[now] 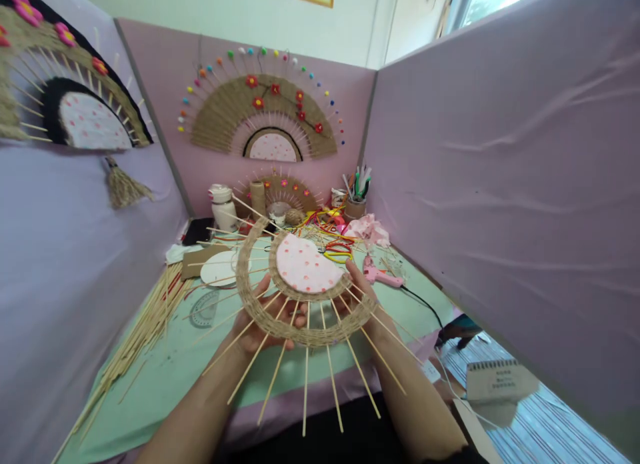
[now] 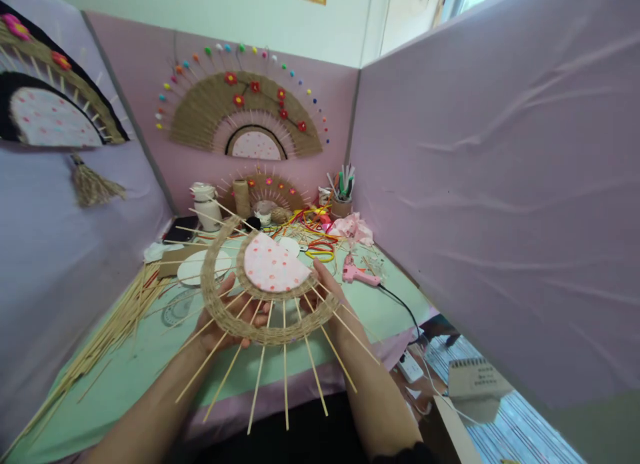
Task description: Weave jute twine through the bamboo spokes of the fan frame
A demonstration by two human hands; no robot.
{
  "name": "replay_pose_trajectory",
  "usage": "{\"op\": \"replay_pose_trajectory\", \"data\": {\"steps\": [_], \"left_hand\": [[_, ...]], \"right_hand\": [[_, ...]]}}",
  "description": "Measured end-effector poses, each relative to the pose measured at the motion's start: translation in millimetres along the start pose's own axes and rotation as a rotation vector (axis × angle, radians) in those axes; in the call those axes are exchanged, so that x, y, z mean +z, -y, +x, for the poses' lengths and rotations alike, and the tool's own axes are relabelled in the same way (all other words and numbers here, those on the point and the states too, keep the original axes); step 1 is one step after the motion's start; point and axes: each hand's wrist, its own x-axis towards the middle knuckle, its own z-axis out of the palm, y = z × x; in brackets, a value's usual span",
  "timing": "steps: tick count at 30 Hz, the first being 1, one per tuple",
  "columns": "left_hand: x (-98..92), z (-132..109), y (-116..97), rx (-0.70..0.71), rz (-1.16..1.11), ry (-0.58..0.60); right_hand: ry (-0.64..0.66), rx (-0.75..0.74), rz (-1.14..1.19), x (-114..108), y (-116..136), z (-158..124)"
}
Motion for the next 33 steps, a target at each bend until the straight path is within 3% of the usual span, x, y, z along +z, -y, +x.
{"op": "replay_pose_trajectory", "data": {"steps": [3,7,15,24,33], "left_hand": [[-0.2,0.6,2.3,-0.076,-0.021,-0.007],[0.4,-1.2,2.6,-0.079,-0.041,-0.04],[-5.8,3.4,7.3,0.175,0.112,-0.169],[0.5,20.2,22.9,0.333,0.226,-0.255],[-7.9,17.3,17.9,0.203,0.169,-0.256]], "right_hand": [[-0.066,0.147,0.048,-0.2,2.4,-10.5],[-0.11,0.18,0.033,-0.6,5.8,-17.7],[-0.086,0.138,0.124,1.3,12.8,-3.4],[-0.04,0.069,0.101,0.9,-12.2,6.1],[-0.026,0.058,-0.066,17.5,-16.6,-8.2]]}}
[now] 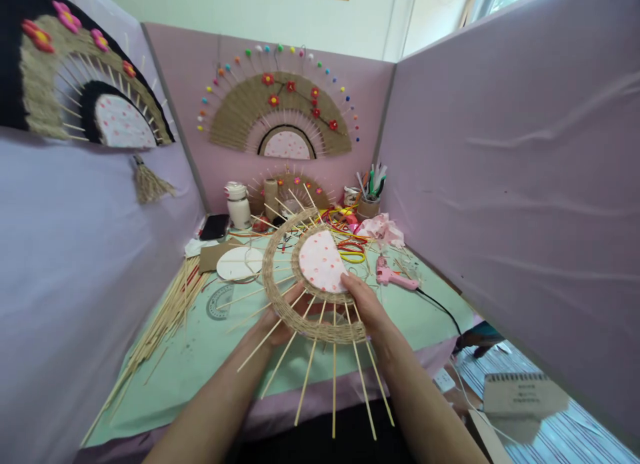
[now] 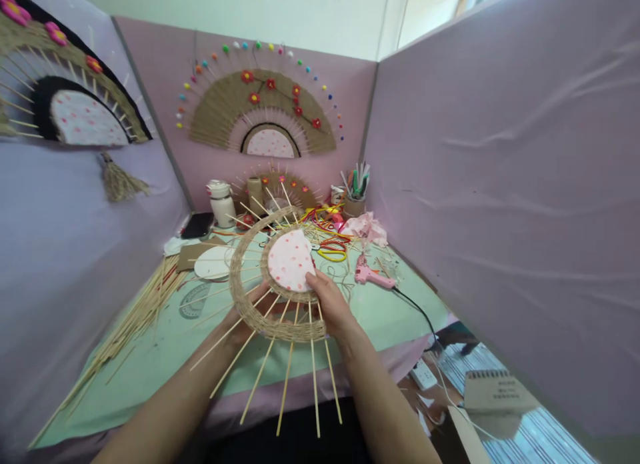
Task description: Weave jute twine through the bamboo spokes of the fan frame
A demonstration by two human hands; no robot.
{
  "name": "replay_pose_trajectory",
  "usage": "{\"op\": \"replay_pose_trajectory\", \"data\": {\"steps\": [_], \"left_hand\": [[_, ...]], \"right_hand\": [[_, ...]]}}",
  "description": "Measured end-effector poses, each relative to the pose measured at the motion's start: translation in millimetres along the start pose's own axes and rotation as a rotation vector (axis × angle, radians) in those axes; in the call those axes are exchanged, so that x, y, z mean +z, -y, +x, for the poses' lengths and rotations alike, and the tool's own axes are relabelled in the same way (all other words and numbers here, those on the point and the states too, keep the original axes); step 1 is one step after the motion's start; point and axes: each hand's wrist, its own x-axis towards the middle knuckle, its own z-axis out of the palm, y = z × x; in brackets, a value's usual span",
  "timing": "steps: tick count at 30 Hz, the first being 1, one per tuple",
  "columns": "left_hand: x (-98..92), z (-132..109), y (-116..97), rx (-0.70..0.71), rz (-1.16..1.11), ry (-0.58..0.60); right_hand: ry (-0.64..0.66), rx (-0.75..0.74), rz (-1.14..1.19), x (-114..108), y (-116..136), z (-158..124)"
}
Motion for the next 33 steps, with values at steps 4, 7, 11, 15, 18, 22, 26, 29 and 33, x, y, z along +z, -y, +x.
{"op": "replay_pose_trajectory", "data": {"steps": [4,7,11,15,18,22,26,29,33], "left_hand": [[1.7,-1.2,-3.0,-0.019,-0.036,0.074],[0.2,-1.3,-4.8,0.0,-0.063,0.054],[-2.8,-1.7,-9.2,0.021,-0.093,0.009],[-3.6,-4.0,-15.7,0.034,-0.123,0.014],[-4.8,-6.8,-19.4,0.071,-0.153,0.035],[-5.4,-10.7,-22.4,0.1,-0.188,0.07],[-3.6,-14.2,-26.2,0.131,-0.212,0.076],[-2.7,-16.1,-29.3,0.15,-0.231,0.066],[-2.9,-17.0,-30.0,0.161,-0.246,0.073]], "right_hand": [[0.057,0.018,0.056,-3.7,5.7,0.2],[0.103,0.011,0.128,-9.3,11.0,-1.2],[0.082,0.014,0.039,-21.1,12.0,-5.7],[0.111,-0.002,-0.152,-35.4,10.8,-14.7],[0.19,-0.022,-0.378,-42.7,15.9,-24.7],[0.236,-0.037,-0.637,-43.7,28.9,-37.7],[0.252,-0.057,-0.77,-43.8,38.7,-45.7],[0.266,-0.107,-0.724,-50.2,39.3,-47.5],[0.246,-0.178,-0.553,-59.2,32.1,-44.6]]}}
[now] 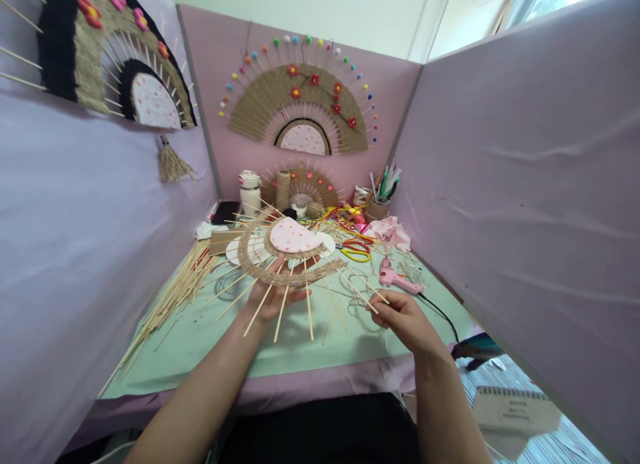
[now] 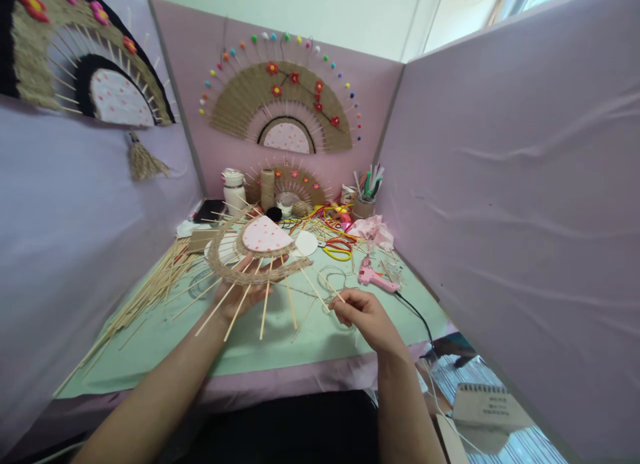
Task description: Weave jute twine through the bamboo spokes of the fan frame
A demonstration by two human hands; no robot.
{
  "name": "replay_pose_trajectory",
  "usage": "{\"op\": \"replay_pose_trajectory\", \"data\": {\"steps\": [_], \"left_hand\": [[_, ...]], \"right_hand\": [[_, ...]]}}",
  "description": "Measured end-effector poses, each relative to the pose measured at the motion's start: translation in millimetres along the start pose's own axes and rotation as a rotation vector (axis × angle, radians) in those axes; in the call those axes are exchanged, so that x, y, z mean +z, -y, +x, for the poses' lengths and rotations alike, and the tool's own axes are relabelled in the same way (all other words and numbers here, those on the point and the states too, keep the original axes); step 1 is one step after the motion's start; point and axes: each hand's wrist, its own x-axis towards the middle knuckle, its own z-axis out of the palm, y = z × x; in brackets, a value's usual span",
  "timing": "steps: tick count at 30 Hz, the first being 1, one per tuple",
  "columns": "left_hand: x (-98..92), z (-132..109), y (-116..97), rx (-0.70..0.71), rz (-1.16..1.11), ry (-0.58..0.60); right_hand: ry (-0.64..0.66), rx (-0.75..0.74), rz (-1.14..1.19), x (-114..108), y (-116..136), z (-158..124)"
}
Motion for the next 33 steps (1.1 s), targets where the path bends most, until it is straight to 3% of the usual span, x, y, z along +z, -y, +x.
{"op": "replay_pose_trajectory", "data": {"steps": [8,15,24,33], "left_hand": [[-2.3,0.7,5.0,0.079,-0.003,0.003],[6.0,-0.4,6.7,0.065,0.019,0.0],[4.5,0.9,8.7,0.153,0.017,-0.126],[2.8,2.3,7.6,0.198,0.013,-0.162]], "right_hand": [[-0.063,0.02,0.081,8.8,-13.6,10.4],[-0.1,0.064,0.02,12.6,-6.2,12.3],[-0.082,0.034,0.011,9.6,-7.0,10.1],[-0.025,-0.005,-0.018,6.5,20.5,-13.0]]}}
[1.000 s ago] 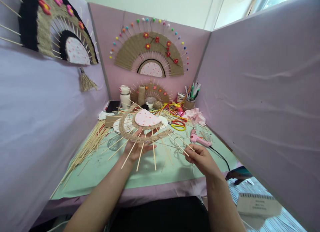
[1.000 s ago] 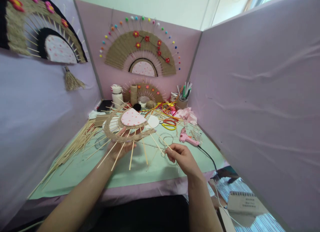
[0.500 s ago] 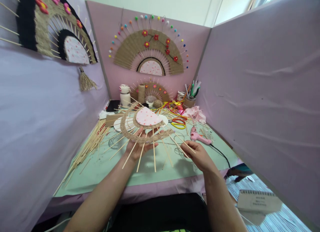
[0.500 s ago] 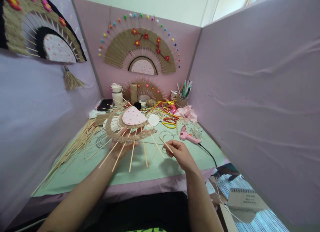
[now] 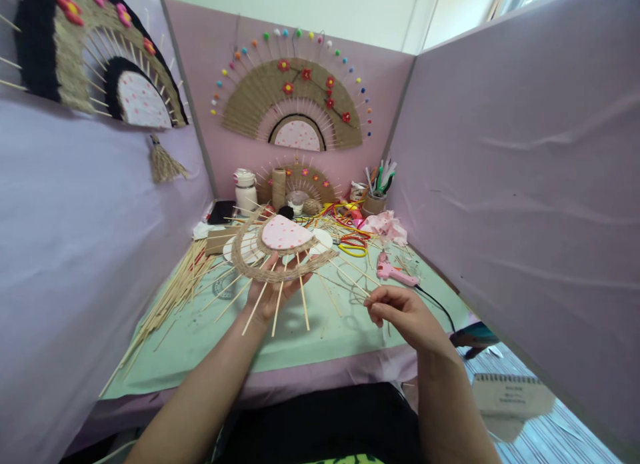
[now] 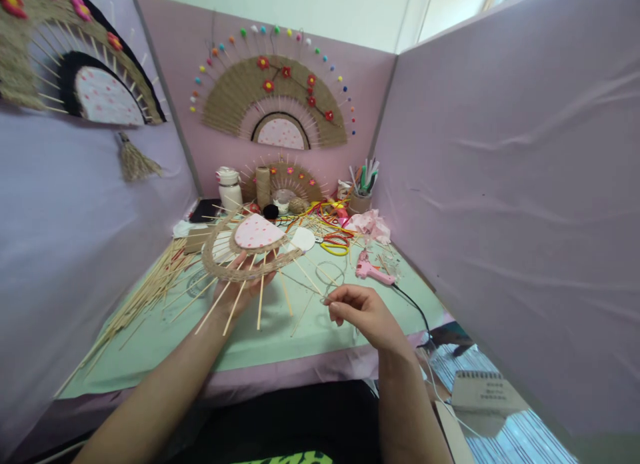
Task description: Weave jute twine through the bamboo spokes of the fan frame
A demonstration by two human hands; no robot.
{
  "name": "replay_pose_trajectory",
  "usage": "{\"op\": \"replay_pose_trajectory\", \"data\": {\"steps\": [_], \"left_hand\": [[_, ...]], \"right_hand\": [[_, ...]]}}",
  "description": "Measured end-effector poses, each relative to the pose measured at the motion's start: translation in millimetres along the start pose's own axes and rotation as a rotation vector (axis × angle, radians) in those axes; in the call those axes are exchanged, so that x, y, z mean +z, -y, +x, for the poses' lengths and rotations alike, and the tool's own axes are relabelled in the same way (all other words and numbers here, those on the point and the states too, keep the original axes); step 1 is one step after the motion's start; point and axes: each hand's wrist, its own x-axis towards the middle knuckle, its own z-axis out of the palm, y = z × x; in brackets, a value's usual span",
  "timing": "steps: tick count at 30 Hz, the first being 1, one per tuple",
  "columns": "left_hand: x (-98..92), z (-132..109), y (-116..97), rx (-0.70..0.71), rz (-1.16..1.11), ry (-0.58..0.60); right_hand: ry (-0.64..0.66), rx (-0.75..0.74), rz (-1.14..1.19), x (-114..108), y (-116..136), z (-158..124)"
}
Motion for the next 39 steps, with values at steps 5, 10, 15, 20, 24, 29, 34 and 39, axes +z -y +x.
{"op": "replay_pose_trajectory", "data": {"steps": [5,10,15,20,24,29,34,39], "left_hand": [[-0.7,0.9,0.6,0.047,0.026,0.006],[-2.8,1.8,1.6,0.063,0.015,0.021],[-1.7,0.7,1.9,0.051,0.001,0.054],[0.0,0.1,1.3,0.042,-0.023,0.061],[-0.9,0.3,0.1,0.053,-0.025,0.02],[-2.3,-0.7,0.2,-0.012,-0.006,0.038],[-2.8,-1.3,5.2,-0.18,0.028,0.076],[2.2,-2.9,7.0,-0.228,0.008,0.144]], "right_hand": [[-0.086,-0.035,-0.102,18.6,21.1,-15.0],[-0.387,-0.286,-0.429,40.3,33.1,-24.7],[-0.595,-0.484,-0.701,47.6,36.9,-25.3],[-0.619,-0.378,-0.631,41.9,32.8,-22.8],[-0.517,-0.23,-0.526,33.8,24.3,-19.5],[-0.485,-0.156,-0.502,22.7,6.8,2.1],[-0.533,-0.182,-0.458,21.2,-3.2,25.9],[-0.526,-0.19,-0.406,24.9,-3.2,30.9]]}}
